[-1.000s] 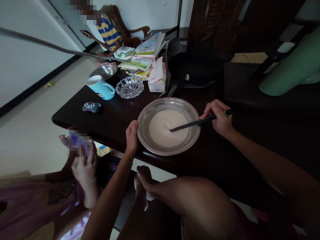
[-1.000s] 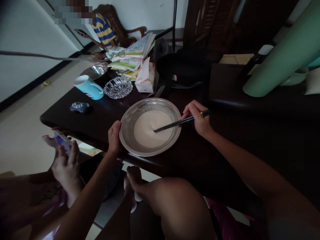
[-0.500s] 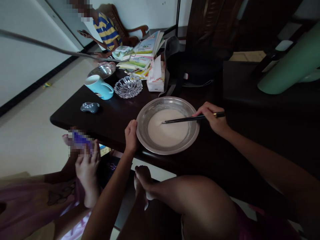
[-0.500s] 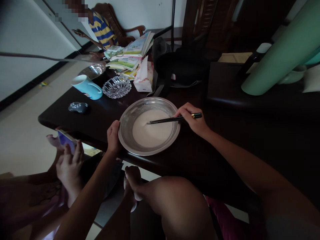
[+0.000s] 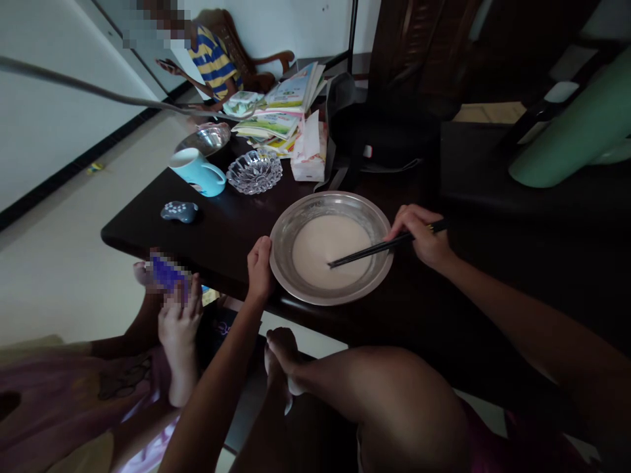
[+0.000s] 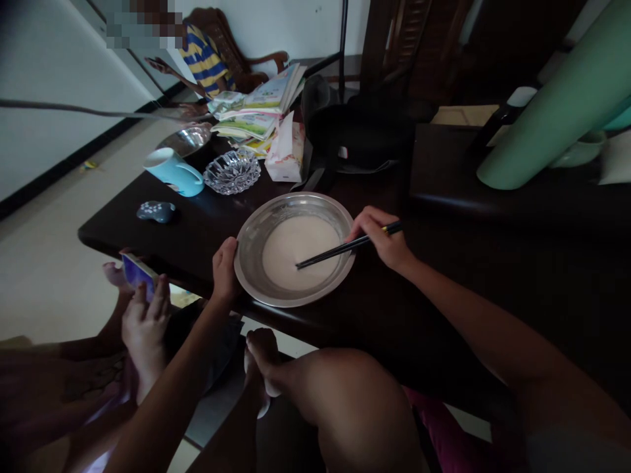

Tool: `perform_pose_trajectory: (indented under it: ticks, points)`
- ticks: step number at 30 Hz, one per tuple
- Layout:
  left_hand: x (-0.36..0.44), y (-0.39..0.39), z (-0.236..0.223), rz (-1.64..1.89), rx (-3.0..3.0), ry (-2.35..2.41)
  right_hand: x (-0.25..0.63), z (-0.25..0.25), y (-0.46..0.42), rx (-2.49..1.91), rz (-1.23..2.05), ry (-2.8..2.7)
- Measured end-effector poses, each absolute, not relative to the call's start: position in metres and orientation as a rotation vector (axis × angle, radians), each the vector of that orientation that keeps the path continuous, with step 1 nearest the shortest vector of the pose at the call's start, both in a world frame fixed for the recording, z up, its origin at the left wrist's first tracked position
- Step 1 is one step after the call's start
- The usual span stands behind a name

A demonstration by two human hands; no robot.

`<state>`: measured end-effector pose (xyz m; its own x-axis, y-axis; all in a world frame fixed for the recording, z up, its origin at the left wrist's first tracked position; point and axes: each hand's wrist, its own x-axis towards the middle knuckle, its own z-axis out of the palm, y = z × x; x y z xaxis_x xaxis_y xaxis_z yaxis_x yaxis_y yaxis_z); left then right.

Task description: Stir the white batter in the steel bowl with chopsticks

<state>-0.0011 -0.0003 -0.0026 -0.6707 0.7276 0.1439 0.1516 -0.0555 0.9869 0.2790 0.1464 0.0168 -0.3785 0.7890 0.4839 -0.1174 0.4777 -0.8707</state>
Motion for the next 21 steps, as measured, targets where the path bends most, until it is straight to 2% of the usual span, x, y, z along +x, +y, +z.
perform_pose_trajectory:
  ticks: [3, 8, 13, 18, 21]
  points:
    - [-0.0004, -0.0001, -0.0013, 1.776, 0.935, 1.800, 0.2794, 0.0164, 0.1457, -0.528, 1.037, -1.873]
    - [0.0022, -0.0002, 0.0014, 1.774, 0.951, 1.792, 0.2792, 0.0156, 0.1485, -0.551, 1.090, -1.597]
    - [0.0010, 0.0001, 0.0001, 1.779, 0.958, 1.797, 0.2785, 0.0184, 0.1456, -0.546, 1.056, -1.842]
    - [-0.0022, 0.0004, -0.0031, 1.787, 0.931, 1.782, 0.2796, 0.0172, 0.1474, -0.586, 1.129, -1.579]
    - [-0.0018, -0.0003, -0.0024, 1.785, 0.920, 1.800, 0.2782, 0.0169, 0.1460, -0.541, 1.151, -1.777]
